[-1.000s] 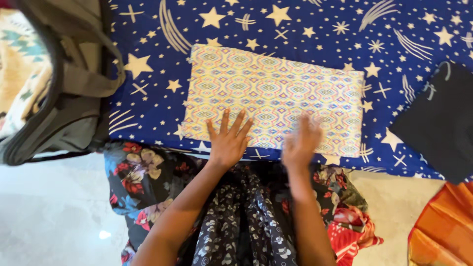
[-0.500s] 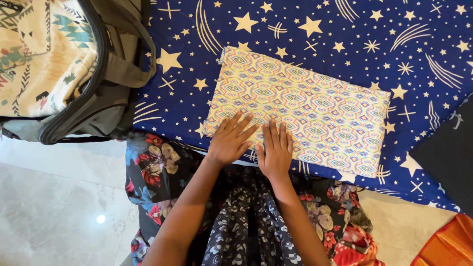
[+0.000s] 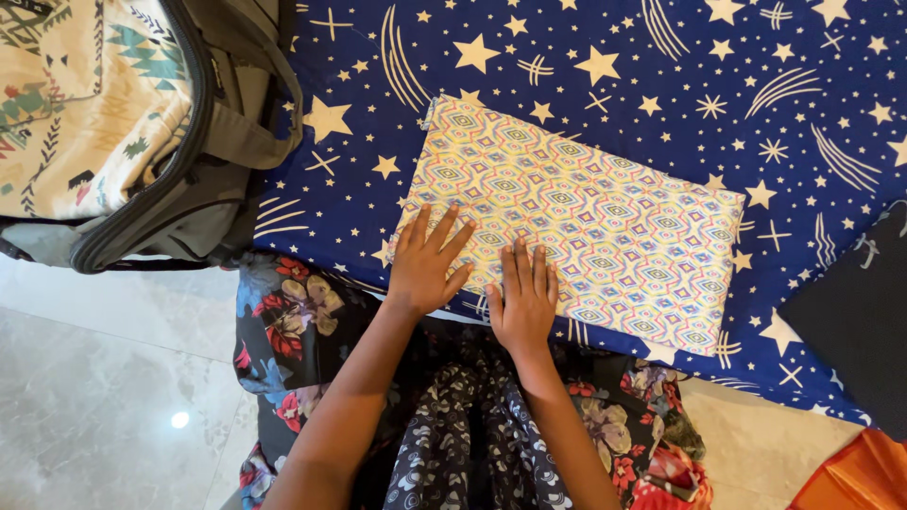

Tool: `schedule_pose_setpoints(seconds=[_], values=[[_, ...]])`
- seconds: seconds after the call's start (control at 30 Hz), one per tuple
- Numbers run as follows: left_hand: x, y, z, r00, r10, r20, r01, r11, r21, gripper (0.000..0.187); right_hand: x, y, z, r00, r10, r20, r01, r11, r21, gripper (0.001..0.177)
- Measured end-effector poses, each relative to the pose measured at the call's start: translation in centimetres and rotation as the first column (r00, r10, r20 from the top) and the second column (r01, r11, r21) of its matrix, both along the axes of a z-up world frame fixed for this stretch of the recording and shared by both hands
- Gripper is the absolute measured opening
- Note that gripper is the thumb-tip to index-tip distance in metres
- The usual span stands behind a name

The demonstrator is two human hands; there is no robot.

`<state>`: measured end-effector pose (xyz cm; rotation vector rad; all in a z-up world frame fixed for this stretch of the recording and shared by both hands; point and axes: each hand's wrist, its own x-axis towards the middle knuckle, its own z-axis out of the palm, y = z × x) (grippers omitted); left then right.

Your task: The person folds a patterned garment on a bed and places it into a large open bag.

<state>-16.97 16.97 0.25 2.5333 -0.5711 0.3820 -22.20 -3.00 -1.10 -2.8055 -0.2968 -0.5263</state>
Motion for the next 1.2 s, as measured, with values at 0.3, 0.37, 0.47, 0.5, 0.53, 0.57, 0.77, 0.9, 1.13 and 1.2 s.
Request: schedule_pose_setpoints(seconds=[0.3,0.37,0.47,0.5,0.53,0.57,0.77,0.9,1.13,1.2], values=[[1.1,1.4,-0.1,0.996,0.066,-0.062,-0.063,0.997,0.051,0.061,0.0,0.1,0.1,1.000,-0.003,0.012,0.003,1.000,0.001,0.056],[1.5,2.3,-0.1,0.991,0.118,-0.061,-0.114,0.991,0.063,0.060,0.0,0.1,0.1,1.000,-0.004,0.017,0.003,1.000,0.004,0.056],[1.9,4.0,-0.3,0.978,0.203,-0.056,-0.200,0.979,0.043,0.058,0.0,0.0,0.0,0.999,-0.001,0.033,0.000,1.000,0.016,0.055],[2.0,4.4,-0.3,0.972,0.228,-0.050,-0.227,0.973,0.032,0.057,0.0,0.1,-0.1,0.999,-0.001,0.036,0.000,1.000,0.022,0.055],[2.0,4.7,-0.4,0.966,0.254,-0.044,-0.253,0.967,0.021,0.056,0.0,0.0,-0.1,0.999,-0.001,0.039,0.000,1.000,0.027,0.055],[2.0,4.8,-0.6,0.964,0.264,-0.041,-0.263,0.965,0.020,0.055,-0.1,0.0,-0.2,0.999,-0.001,0.034,0.000,1.000,0.030,0.055],[2.0,4.7,-1.1,0.960,0.280,-0.008,-0.280,0.960,0.001,0.053,0.0,-0.1,-0.4,0.998,0.006,0.064,-0.008,1.000,0.028,0.054],[1.5,4.4,-2.0,0.950,0.311,-0.017,-0.311,0.950,-0.034,0.053,-0.1,0.0,-0.1,0.998,0.006,0.067,-0.008,0.999,0.036,0.054],[-0.1,0.6,-1.4,0.959,0.280,0.051,-0.284,0.954,0.096,0.056,-0.1,0.1,0.7,1.000,0.000,0.025,-0.001,0.999,0.049,0.055],[-1.0,-1.6,-0.7,0.989,0.148,-0.029,-0.143,0.981,0.132,0.061,-0.1,0.2,1.1,1.000,-0.010,0.010,0.010,0.998,0.060,0.053]])
